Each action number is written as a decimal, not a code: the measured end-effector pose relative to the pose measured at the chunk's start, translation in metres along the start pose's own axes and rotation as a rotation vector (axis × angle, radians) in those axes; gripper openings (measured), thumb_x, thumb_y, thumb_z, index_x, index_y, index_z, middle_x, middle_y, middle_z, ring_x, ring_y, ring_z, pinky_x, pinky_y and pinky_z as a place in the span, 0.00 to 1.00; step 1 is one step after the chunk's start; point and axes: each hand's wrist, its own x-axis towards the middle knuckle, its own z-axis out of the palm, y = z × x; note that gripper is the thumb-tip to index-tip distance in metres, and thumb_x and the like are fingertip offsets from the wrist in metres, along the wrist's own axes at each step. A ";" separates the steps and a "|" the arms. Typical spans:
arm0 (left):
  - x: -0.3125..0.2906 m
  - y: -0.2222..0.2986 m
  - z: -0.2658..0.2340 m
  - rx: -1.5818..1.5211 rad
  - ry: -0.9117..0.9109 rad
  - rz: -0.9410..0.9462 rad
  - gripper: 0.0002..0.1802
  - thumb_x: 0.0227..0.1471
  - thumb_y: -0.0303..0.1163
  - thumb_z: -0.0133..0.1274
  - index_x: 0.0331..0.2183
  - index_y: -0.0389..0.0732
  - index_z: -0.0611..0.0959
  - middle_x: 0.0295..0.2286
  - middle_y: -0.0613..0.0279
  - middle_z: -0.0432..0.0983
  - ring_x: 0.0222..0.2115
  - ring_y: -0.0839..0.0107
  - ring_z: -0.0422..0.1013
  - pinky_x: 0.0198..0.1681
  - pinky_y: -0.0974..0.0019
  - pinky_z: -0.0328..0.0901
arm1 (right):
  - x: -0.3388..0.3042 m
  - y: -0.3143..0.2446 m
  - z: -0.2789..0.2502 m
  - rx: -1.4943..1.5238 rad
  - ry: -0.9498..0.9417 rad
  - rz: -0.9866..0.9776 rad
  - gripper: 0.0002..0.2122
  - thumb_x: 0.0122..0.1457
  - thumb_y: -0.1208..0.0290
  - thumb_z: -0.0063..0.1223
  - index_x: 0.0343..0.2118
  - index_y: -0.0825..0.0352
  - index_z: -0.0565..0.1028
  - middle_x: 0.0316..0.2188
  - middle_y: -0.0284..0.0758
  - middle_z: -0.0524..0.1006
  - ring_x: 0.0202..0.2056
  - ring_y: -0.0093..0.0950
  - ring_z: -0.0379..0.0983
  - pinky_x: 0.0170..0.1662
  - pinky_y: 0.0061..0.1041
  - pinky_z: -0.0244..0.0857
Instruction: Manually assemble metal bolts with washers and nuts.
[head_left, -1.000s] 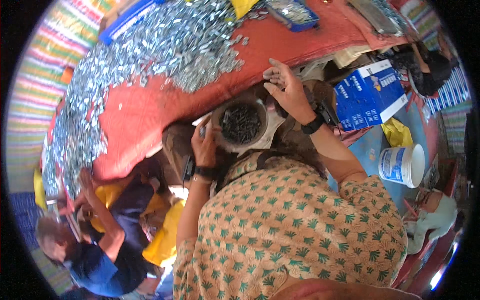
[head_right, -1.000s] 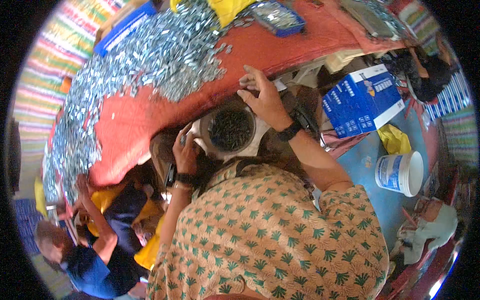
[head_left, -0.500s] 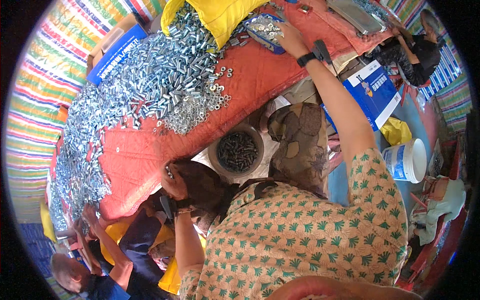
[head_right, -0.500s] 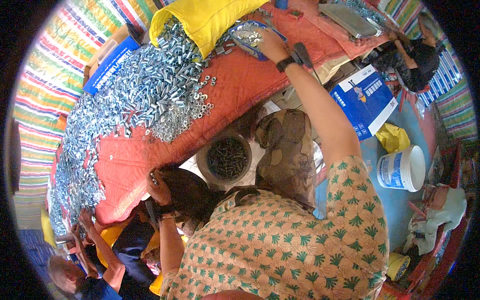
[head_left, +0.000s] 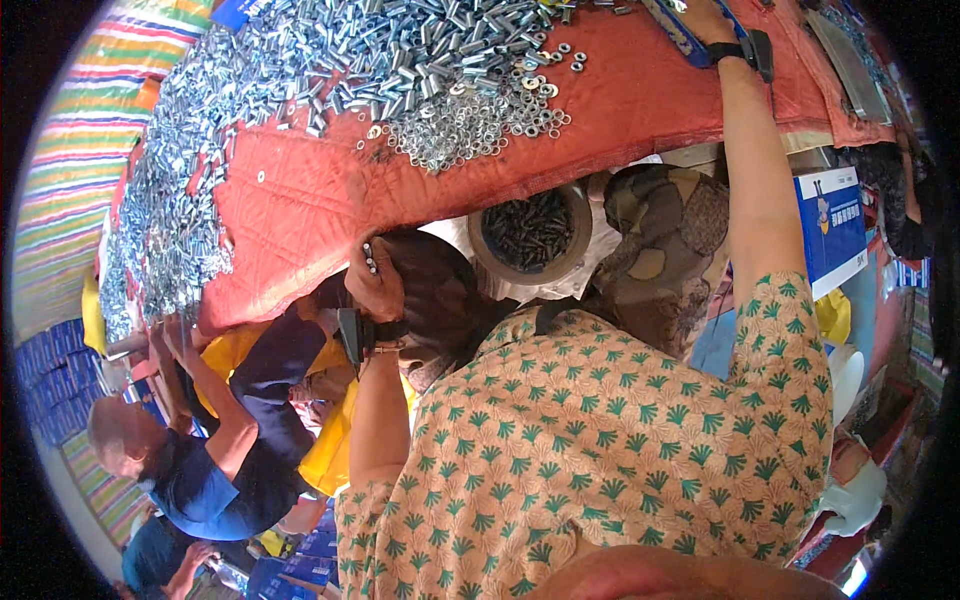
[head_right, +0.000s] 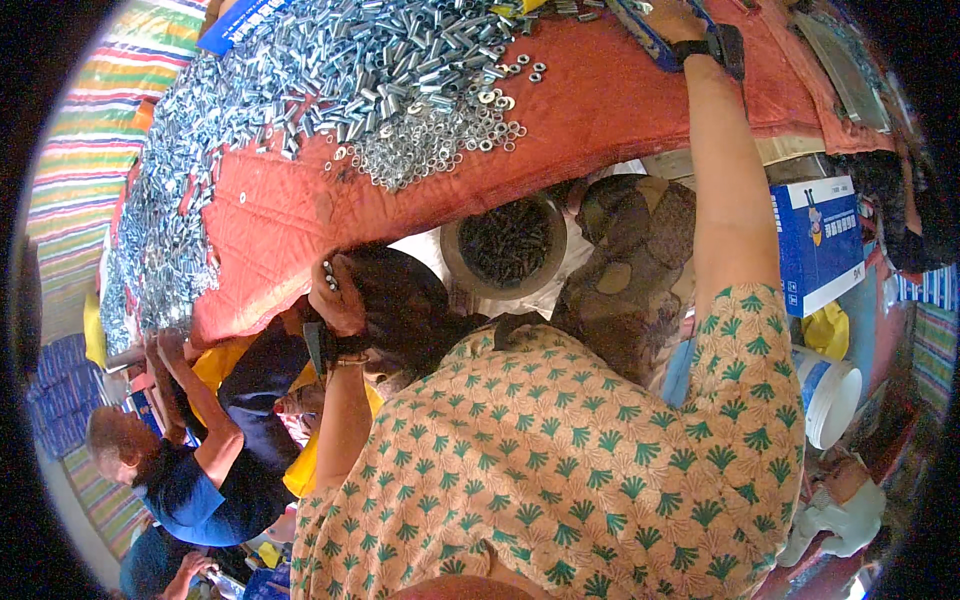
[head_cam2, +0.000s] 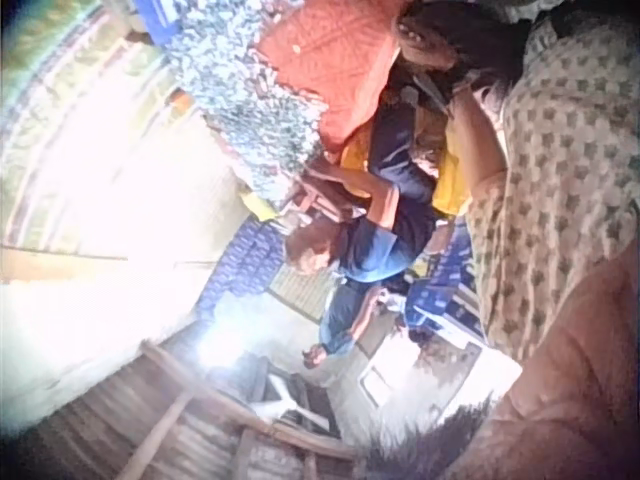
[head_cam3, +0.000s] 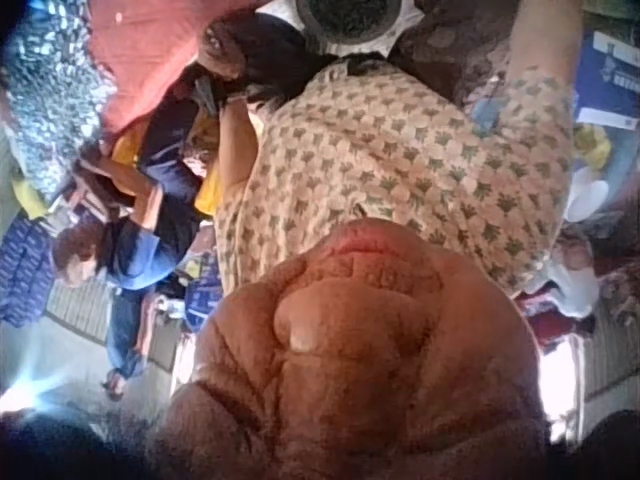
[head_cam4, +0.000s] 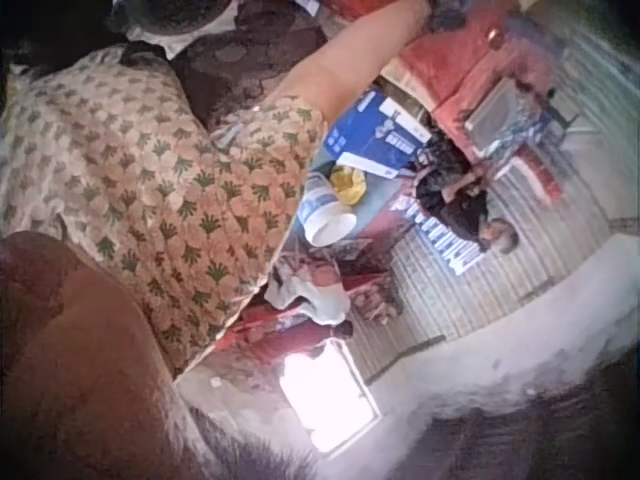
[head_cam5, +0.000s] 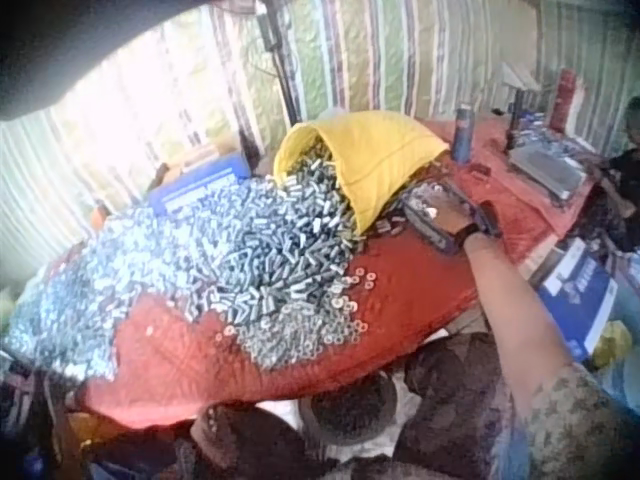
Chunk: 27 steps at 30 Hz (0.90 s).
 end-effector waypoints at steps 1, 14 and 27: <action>0.001 -0.002 0.003 -0.024 0.026 0.001 0.09 0.55 0.30 0.48 0.34 0.36 0.77 0.22 0.56 0.75 0.23 0.68 0.72 0.28 0.68 0.65 | -0.005 0.016 0.011 -0.010 -0.014 0.023 0.17 0.55 0.64 0.46 0.48 0.63 0.70 0.49 0.38 0.71 0.52 0.34 0.65 0.55 0.36 0.57; 0.001 -0.009 0.006 -0.026 0.012 0.015 0.10 0.56 0.33 0.48 0.37 0.38 0.77 0.21 0.57 0.75 0.23 0.70 0.72 0.28 0.69 0.65 | 0.015 -0.009 -0.038 0.219 -0.107 0.291 0.14 0.58 0.66 0.45 0.46 0.63 0.71 0.43 0.36 0.74 0.43 0.31 0.71 0.45 0.31 0.65; 0.010 0.005 0.011 -0.100 -0.102 0.008 0.08 0.53 0.30 0.50 0.36 0.40 0.77 0.21 0.56 0.74 0.23 0.65 0.73 0.27 0.67 0.66 | 0.038 -0.047 -0.145 1.123 0.045 1.226 0.12 0.59 0.66 0.45 0.44 0.63 0.72 0.37 0.34 0.77 0.36 0.28 0.74 0.38 0.27 0.70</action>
